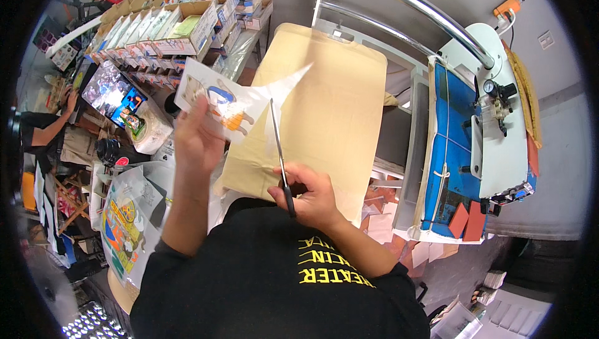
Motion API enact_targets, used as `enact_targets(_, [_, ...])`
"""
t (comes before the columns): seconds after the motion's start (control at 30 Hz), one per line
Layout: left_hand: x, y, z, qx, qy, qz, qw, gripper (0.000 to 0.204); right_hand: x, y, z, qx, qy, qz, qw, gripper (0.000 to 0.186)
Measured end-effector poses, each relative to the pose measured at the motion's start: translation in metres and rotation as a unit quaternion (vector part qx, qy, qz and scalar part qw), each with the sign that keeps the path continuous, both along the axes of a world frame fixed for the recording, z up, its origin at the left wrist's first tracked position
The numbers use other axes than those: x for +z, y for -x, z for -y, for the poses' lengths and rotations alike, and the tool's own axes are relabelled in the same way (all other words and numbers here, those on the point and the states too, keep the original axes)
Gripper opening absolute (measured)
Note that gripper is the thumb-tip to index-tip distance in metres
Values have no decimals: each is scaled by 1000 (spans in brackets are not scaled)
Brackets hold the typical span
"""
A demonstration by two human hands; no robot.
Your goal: The person prepares shirts for printing by hand, using scissors to trim graphic transfer sheets and positioning them onto t-shirts placed on a heat press machine.
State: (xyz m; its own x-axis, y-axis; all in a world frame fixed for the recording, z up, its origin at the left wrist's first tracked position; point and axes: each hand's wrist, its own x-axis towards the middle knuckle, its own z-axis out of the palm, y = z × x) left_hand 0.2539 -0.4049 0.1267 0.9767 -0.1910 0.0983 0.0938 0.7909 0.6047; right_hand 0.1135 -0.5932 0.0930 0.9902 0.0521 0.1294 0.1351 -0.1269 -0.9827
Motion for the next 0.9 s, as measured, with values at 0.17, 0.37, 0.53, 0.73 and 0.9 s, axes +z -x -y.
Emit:
enact_targets(0.17, [45,-30,-29,-119,-115,78,983,28,12,5,4,76,-15,10,997,43])
enact_targets(0.37, [58,-28,-22,-110,-227,89,963,28,18,3,-6,64,-29,-29,997,44])
enact_targets(0.53, [58,-21,-20,-104,-242,93,960,29,20,2,-8,50,-10,-27,998,44])
enact_targets(0.73, [56,-21,-26,-95,-259,93,957,28,17,3,-11,39,0,-21,999,41])
enact_targets(0.9, [60,-18,-24,-71,-263,93,958,27,14,2,-13,28,15,-36,999,39])
